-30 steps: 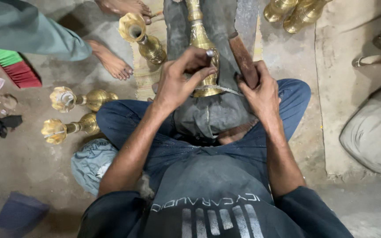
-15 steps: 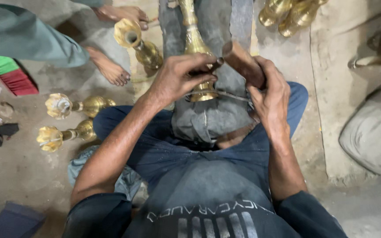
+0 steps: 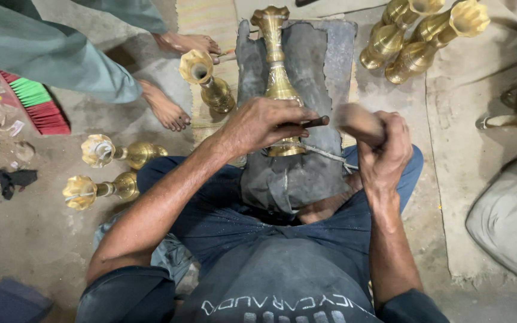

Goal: The person sits cross-legged on the floor holding a brass vase against a cloth pad on their lap. They hold a chisel against the vase's decorated surface and strike it with a wooden mallet, rotating the vase to engrave patterns across different areas.

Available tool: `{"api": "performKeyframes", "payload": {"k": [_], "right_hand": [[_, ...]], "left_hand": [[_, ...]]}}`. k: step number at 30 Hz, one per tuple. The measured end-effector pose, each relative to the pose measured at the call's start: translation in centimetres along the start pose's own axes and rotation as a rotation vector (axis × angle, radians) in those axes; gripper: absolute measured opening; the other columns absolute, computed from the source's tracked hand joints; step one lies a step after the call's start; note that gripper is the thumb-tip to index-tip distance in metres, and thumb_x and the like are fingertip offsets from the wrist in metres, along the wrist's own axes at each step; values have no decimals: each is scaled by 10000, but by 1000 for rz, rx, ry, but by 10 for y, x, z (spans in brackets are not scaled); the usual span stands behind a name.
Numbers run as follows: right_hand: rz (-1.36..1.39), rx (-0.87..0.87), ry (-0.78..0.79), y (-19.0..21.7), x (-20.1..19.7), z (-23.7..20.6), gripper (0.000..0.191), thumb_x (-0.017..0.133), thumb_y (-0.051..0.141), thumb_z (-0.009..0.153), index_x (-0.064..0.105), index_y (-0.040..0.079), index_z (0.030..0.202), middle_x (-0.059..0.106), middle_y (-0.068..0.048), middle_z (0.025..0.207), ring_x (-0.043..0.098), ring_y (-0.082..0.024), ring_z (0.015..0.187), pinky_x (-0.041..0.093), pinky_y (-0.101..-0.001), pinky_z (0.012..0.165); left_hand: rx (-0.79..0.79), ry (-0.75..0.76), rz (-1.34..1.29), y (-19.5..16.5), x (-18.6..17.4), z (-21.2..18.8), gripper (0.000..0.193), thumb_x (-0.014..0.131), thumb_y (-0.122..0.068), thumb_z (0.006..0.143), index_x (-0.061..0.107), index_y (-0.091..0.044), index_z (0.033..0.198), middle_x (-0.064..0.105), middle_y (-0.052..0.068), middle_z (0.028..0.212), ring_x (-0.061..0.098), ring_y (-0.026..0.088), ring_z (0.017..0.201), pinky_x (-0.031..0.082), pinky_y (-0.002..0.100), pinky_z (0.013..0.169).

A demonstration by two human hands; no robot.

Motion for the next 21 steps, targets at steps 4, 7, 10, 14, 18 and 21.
{"api": "performKeyframes", "payload": {"k": [4,7,10,14,18,21], "right_hand": [[-188,-75,66,-2,2,-3,402,739,-35,801,618,26,1180,611,-166,1042,592,-384,1011,454,-473,890],[-163,-53,53,-3,1,-4,383,734,-47,781,614,16,1139,618,-160,1021,595,-387,997,459,-475,882],[-221,-61,87,-3,-1,-3,371,751,-48,797,618,16,1137,628,-163,1018,611,-394,1009,470,-476,878],[-99,46,50,-6,-2,-5,370,772,-45,843,594,3,1164,640,-189,1042,636,-415,968,496,-474,823],[5,116,4,-7,0,-8,321,757,-38,929,575,-6,1192,654,-206,1062,665,-423,968,528,-463,815],[184,289,-6,-12,2,-8,306,751,4,961,556,9,1196,657,-160,1003,664,-375,895,530,-451,809]], "left_hand": [[-22,35,1,2,1,1,350,793,-274,924,724,-163,1248,764,38,1017,762,233,862,610,381,741],[34,-3,0,2,1,1,365,780,-267,925,720,-160,1269,770,41,1068,759,233,885,609,383,746],[-59,43,-5,5,6,3,369,769,-285,901,730,-201,1259,781,-1,1003,767,173,838,629,352,748],[-78,47,-18,5,5,4,384,781,-298,905,726,-208,1274,788,-6,1008,770,159,845,630,349,758],[-93,8,-108,7,3,3,408,783,-290,903,711,-188,1291,788,5,1056,778,159,871,636,339,767],[-70,-14,-81,6,3,1,403,789,-286,909,711,-176,1288,786,17,1082,777,172,896,635,347,782]]}}
Point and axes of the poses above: each hand's wrist, its own z-axis towards the middle knuckle, its own x-axis out of the palm, y = z × x, the point moved 3 cm from there along z, towards the middle knuckle
